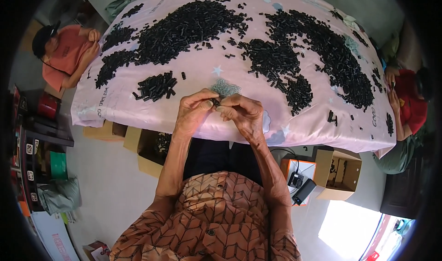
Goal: Assembling small plastic components at a workshop table.
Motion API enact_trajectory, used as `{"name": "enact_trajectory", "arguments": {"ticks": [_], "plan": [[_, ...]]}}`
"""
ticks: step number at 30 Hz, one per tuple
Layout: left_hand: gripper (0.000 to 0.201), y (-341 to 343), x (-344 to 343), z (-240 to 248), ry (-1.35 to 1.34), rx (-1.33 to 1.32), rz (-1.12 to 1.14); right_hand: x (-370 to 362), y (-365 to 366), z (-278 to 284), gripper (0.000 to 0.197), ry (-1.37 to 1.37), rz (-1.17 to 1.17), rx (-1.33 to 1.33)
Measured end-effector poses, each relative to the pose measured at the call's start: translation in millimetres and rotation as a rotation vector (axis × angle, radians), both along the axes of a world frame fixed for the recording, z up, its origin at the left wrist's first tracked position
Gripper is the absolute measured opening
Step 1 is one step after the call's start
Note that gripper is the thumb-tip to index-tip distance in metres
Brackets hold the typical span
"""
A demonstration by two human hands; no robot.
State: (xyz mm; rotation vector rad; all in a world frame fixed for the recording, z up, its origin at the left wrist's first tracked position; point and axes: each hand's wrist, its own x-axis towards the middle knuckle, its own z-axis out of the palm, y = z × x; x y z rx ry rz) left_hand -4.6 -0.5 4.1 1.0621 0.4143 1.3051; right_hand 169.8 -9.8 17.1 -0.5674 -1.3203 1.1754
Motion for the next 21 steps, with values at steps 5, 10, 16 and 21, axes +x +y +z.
{"name": "enact_trajectory", "arguments": {"ticks": [5, 10, 16, 21], "plan": [[0.024, -2.6, 2.8, 1.7, -0.019, -0.083, 0.031, 1.1, 0.2, -1.3, 0.009, -0.062, -0.026, 0.021], [0.02, -1.3, 2.2, -2.2, -0.042, -0.051, 0.024, 0.2, -1.0, -0.8, 0.011, -0.058, -0.036, 0.019], [0.017, -0.9, 2.4, 0.2, -0.054, -0.023, 0.016, -0.6, -2.8, 0.9, 0.009, -0.071, -0.049, 0.027], [0.018, -1.4, 2.4, -1.5, -0.073, -0.033, 0.016, -3.1, -3.9, -0.8, 0.008, -0.038, -0.052, 0.015]]}}
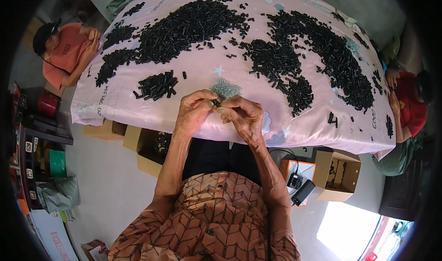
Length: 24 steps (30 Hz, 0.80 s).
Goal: Assembling small plastic components at a workshop table.
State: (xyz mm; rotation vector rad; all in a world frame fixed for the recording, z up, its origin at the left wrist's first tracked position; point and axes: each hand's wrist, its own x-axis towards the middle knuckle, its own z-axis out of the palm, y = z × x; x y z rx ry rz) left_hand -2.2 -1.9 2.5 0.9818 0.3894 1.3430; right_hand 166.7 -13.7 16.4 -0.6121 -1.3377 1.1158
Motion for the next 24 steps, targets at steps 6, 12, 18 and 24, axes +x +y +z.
{"name": "enact_trajectory", "arguments": {"ticks": [6, 12, 18, 24], "plan": [[0.019, -1.2, -0.6, 2.5, 0.04, -0.044, 0.01, -0.6, 0.4, -1.2, 0.008, 0.048, 0.0, 0.005], [0.02, -1.5, -0.4, 0.8, -0.01, -0.031, 0.011, -5.8, -6.7, 3.3, 0.006, 0.074, 0.016, -0.109], [0.022, -2.9, -1.3, 2.7, 0.012, -0.077, 0.012, -6.9, -6.8, 4.0, 0.007, 0.123, 0.014, -0.165], [0.028, -1.0, -4.7, -0.2, 0.052, -0.093, -0.03, -7.0, -5.7, -3.1, 0.008, 0.126, 0.023, -0.148]]}}
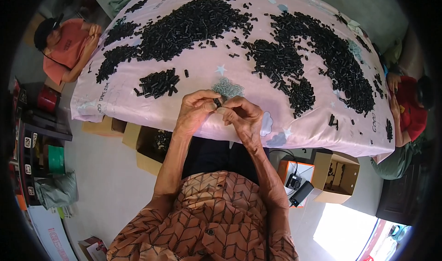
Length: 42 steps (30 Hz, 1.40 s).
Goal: Assembling small plastic components at a workshop table.
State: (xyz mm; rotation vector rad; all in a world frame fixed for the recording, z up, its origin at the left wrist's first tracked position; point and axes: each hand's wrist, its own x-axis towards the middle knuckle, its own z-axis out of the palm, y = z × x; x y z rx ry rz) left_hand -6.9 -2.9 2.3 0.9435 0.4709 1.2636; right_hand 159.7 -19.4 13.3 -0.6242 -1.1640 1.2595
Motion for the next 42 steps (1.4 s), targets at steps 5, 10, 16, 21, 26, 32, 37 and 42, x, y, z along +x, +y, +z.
{"name": "enact_trajectory", "arguments": {"ticks": [5, 10, 16, 21, 26, 32, 37, 42], "plan": [[0.031, 3, -3, -1, -0.02, 0.001, -0.058, -8, -3, 3, 0.012, -0.006, -0.081, 0.067], [0.033, 3, -4, -1, -0.069, 0.002, -0.101, -8, -1, 1, 0.015, -0.013, -0.055, 0.019], [0.033, 3, -4, -1, -0.067, -0.004, -0.14, -2, 1, 0, 0.015, -0.067, 0.023, -0.012], [0.026, 0, 0, 6, -0.062, -0.011, -0.079, 11, 0, 6, 0.015, -0.267, -0.111, 0.105], [0.026, 0, -3, 4, -0.147, -0.022, -0.072, 51, 5, 27, 0.003, -0.347, -0.313, -0.049], [0.025, 1, -4, 7, -0.122, -0.026, -0.153, 35, -3, 37, 0.032, -0.614, -0.207, 0.404], [0.031, -1, -4, 8, 0.021, -0.052, -0.176, 15, -3, 39, 0.05, -0.784, -0.191, 0.479], [0.038, 2, -11, 5, 0.021, 0.0, -0.334, 15, -4, 36, 0.053, -0.822, -0.181, 0.549]]}}
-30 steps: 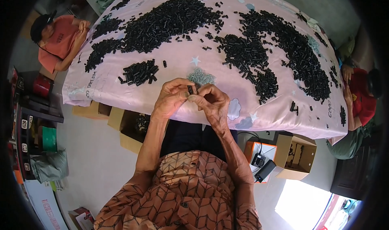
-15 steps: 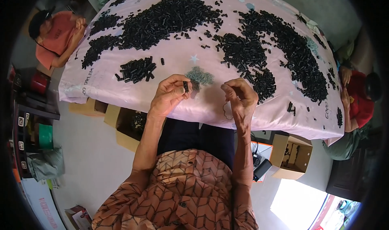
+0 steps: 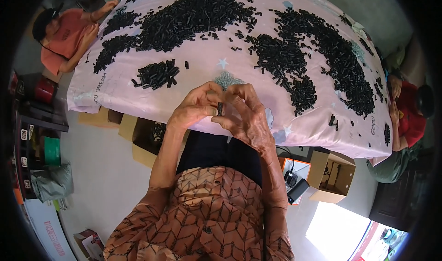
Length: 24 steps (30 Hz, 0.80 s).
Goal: Assembling small plastic components at a workshop table.
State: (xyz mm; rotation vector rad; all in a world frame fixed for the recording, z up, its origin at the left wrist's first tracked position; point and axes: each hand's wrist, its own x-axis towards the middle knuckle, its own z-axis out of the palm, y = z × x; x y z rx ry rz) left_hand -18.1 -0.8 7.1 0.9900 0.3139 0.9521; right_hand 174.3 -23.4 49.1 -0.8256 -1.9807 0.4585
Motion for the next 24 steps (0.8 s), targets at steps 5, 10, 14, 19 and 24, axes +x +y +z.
{"name": "enact_trajectory", "arguments": {"ticks": [5, 10, 14, 19, 24], "plan": [[0.041, 1, 4, 7, 0.016, 0.009, -0.041, 3, -5, -1, 0.055, -0.03, 0.012, 0.019], [0.045, 0, 3, 8, 0.029, 0.02, -0.044, 1, -9, -1, 0.052, -0.024, 0.026, 0.012], [0.04, -4, 4, 9, 0.029, 0.017, 0.008, 9, -8, -1, 0.045, 0.078, -0.055, 0.013], [0.028, -5, 5, 2, 0.062, 0.036, 0.075, 4, -20, 5, 0.03, 0.056, -0.04, 0.042], [0.023, -5, 8, -1, 0.003, 0.019, 0.224, -10, -14, -3, 0.022, 0.053, -0.134, 0.167]]}}
